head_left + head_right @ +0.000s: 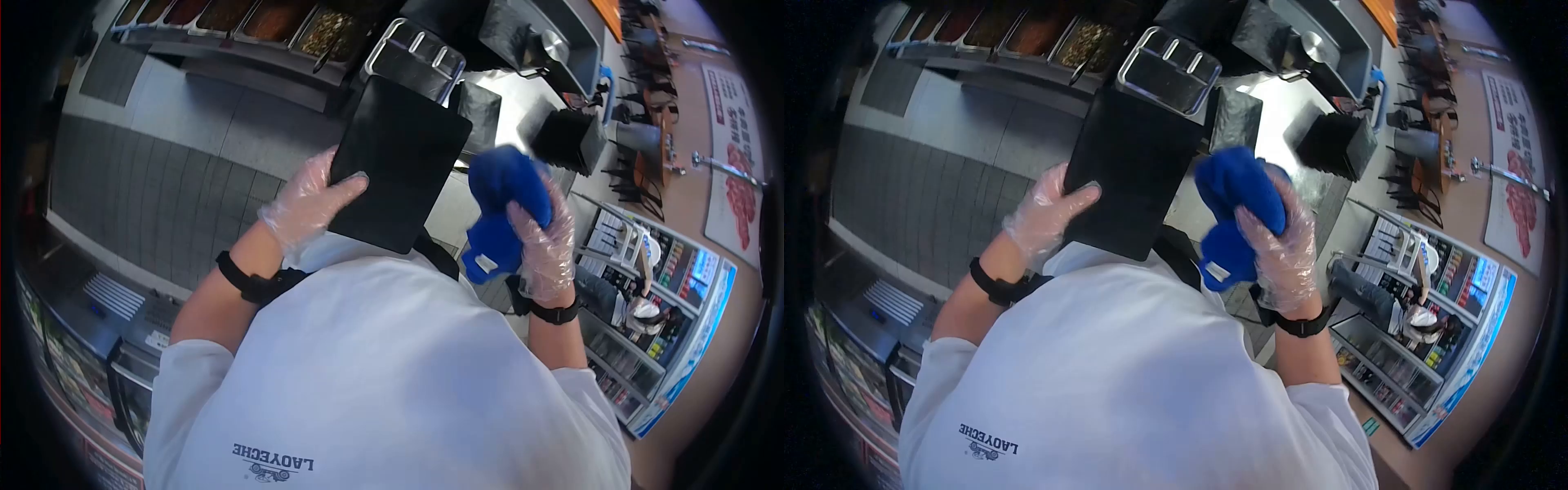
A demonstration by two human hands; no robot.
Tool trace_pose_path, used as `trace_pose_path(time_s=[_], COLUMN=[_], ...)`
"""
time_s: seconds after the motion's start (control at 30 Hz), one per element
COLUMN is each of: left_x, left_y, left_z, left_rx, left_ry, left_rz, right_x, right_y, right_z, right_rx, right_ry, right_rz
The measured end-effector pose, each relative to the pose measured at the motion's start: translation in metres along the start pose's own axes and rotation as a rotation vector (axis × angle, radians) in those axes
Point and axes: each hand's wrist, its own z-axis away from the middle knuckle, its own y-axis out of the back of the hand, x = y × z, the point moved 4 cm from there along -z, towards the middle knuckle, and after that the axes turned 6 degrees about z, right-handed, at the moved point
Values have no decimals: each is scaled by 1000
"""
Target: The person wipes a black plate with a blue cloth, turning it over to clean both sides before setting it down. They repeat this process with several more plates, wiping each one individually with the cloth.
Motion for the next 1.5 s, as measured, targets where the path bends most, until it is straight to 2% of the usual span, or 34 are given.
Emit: trace_pose_path(time_s=[0.03,0.1,0.17,0.23,0.27,0.3,0.33,0.37,0.4,0.43,0.53,0.57,0.6,0.63,0.67,0.7,0.73,0.8,0.83,0.9,0.93,0.97,1.03,1.07,1.1,1.13,1.17,1.23,1.27,1.3,1.37,1.4,1.47,1.5], left_x=[6,24,21,26,28,23,18,17,20,17,35,36,34,14,-7,6,6,28,34,29,24,20,18,19,21,15,4,15,9,7,8,11,8,9], left_y=[-7,-19,-27,-37,-44,-44,-43,-42,-43,-45,-65,-68,-70,-64,-49,-57,-54,-74,-85,-102,-110,-122,-156,-168,-178,-176,-172,-191,-190,-195,-207,-217,-238,-248], left_z=[-1,-3,-5,-8,-9,-9,-4,3,7,-3,-11,-14,-16,-24,-34,-34,-48,-45,-44,-46,-48,-49,-47,-47,-47,-56,-66,-59,-61,-62,-59,-53,-48,-47], left_rx=[-25,-6,-75,-49,-161,-184,-186,-191,-160,-247,-213,-196,-179,-196,-51,101,89,78,87,81,70,58,19,93,167,207,219,355,383,380,360,370,394,411], left_ry=[-3,-134,-154,-315,-335,-337,-451,-561,-508,-135,-84,-132,-175,-168,-447,-735,-455,-394,-330,-283,-311,-338,-419,-490,-563,-650,-503,-398,-478,-490,-574,-625,-668,-700], left_rz=[-13,-474,-495,-668,-414,-429,-425,-417,-656,-526,-633,-656,-678,-700,-886,-1059,-581,-516,-425,-408,-456,-505,-558,-704,-850,-903,-497,-392,-332,-353,-451,-699,-634,-548], right_x=[-25,-57,-70,-56,-56,-57,-57,-56,-53,-47,-29,-23,-16,-13,-14,-12,-8,16,20,13,2,8,8,10,-2,2,9,22,29,36,41,37,32,24], right_y=[-10,-29,-62,-98,-110,-118,-114,-110,-106,-90,-34,-22,-21,-24,-39,-53,-52,-56,-45,-8,10,29,56,52,45,30,20,38,49,68,106,111,120,112], right_z=[-4,-20,-35,-33,-21,-9,-6,-1,5,3,-14,-15,-6,9,24,37,46,57,56,44,33,25,12,17,28,42,52,54,54,48,28,28,22,33], right_rx=[20,94,229,125,59,-7,24,-47,-120,17,287,360,315,338,158,-26,-5,-456,-436,-51,187,266,468,454,377,310,245,219,158,183,294,303,335,268], right_ry=[112,394,561,520,637,754,753,811,862,823,603,550,435,424,578,734,729,510,512,725,772,620,534,390,598,644,691,741,793,792,566,579,365,481], right_rz=[83,304,645,573,652,732,730,777,826,885,799,749,690,674,726,771,754,859,844,825,699,729,663,593,650,610,571,569,590,628,600,582,489,529])
